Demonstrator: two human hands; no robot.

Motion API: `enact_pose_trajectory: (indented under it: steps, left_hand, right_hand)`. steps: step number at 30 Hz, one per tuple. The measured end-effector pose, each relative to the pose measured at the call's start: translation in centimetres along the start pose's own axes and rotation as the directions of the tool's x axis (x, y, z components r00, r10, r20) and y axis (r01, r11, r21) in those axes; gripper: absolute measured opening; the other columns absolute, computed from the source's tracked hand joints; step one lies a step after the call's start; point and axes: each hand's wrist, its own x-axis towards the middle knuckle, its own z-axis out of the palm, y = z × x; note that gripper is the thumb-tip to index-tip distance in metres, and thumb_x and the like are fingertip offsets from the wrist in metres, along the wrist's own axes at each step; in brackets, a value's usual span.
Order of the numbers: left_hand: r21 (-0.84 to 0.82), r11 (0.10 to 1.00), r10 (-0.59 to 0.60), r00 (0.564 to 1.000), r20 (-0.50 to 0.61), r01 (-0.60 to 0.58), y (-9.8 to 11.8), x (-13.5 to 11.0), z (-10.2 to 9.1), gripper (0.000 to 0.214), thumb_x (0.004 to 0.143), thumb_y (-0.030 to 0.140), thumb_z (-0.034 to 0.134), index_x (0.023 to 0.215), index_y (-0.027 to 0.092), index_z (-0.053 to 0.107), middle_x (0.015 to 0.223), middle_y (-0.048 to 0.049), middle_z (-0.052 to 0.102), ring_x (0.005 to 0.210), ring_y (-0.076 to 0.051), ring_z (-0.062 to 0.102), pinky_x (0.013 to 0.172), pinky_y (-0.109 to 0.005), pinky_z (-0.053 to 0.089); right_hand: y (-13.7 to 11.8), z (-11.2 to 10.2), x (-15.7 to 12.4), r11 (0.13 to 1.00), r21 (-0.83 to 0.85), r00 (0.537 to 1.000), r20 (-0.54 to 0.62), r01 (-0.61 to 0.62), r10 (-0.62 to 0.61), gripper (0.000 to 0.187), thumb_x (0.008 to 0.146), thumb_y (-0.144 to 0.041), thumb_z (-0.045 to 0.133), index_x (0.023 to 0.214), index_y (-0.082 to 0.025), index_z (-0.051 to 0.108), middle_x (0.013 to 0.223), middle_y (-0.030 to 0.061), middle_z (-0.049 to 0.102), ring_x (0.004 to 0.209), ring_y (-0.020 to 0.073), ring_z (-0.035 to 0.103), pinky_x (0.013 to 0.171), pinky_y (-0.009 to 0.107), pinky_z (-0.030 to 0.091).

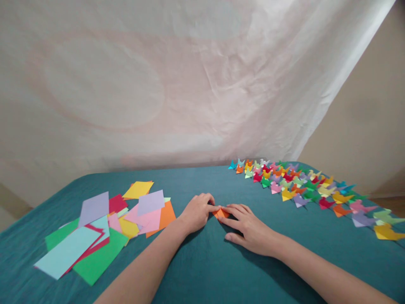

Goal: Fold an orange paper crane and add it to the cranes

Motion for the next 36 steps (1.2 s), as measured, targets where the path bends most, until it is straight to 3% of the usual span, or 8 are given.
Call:
enact_pose_trajectory:
  steps: [19,24,29,36]
  left_hand:
    - [0.001,1.000,0.015,1.000,0.000,-0.015,-0.1,-0.1,-0.1,0.041,0.083,0.006,0.048,0.113,0.032,0.060,0.101,-0.0030,0.054,0.094,-0.017,0.049,0.081,-0.031,0.039]
    - [0.090,0.996,0.026,1.000,-0.001,-0.026,0.4,-0.2,-0.3,0.034,0.086,0.010,0.047,0.114,0.023,0.058,0.102,-0.0059,0.055,0.095,-0.019,0.050,0.080,-0.031,0.039]
    - [0.195,0.977,0.085,0.996,-0.006,-0.083,1.4,-0.2,-0.9,0.025,0.089,0.014,0.046,0.110,0.020,0.058,0.102,-0.0068,0.057,0.097,-0.020,0.050,0.082,-0.033,0.038]
    - [0.198,0.974,0.105,0.994,0.041,-0.111,2.7,-0.1,-0.7,0.015,0.089,0.016,0.047,0.091,0.016,0.062,0.092,-0.0062,0.060,0.092,-0.018,0.053,0.082,-0.032,0.039]
  right_hand:
    - [0.1,-2.2,-0.4,0.984,0.161,0.976,0.211,-0.078,0.043,0.051,0.085,-0.056,0.044,0.131,-0.033,0.045,0.146,0.0072,0.029,0.132,0.0312,0.024,0.104,0.052,0.018]
    - [0.0,-2.3,-0.4,0.979,0.182,0.973,0.226,-0.088,0.046,0.052,0.086,-0.058,0.040,0.132,-0.032,0.045,0.147,0.0075,0.026,0.133,0.0313,0.023,0.105,0.052,0.016]
    - [0.0,-2.4,-0.5,0.977,0.193,0.972,0.232,-0.092,0.045,0.054,0.085,-0.060,0.040,0.131,-0.032,0.045,0.148,0.0074,0.024,0.133,0.0322,0.022,0.105,0.053,0.015]
    - [0.1,-2.4,-0.4,0.980,0.179,0.969,0.242,-0.088,0.043,0.057,0.085,-0.061,0.040,0.133,-0.031,0.043,0.147,0.0082,0.025,0.134,0.0319,0.021,0.105,0.053,0.015]
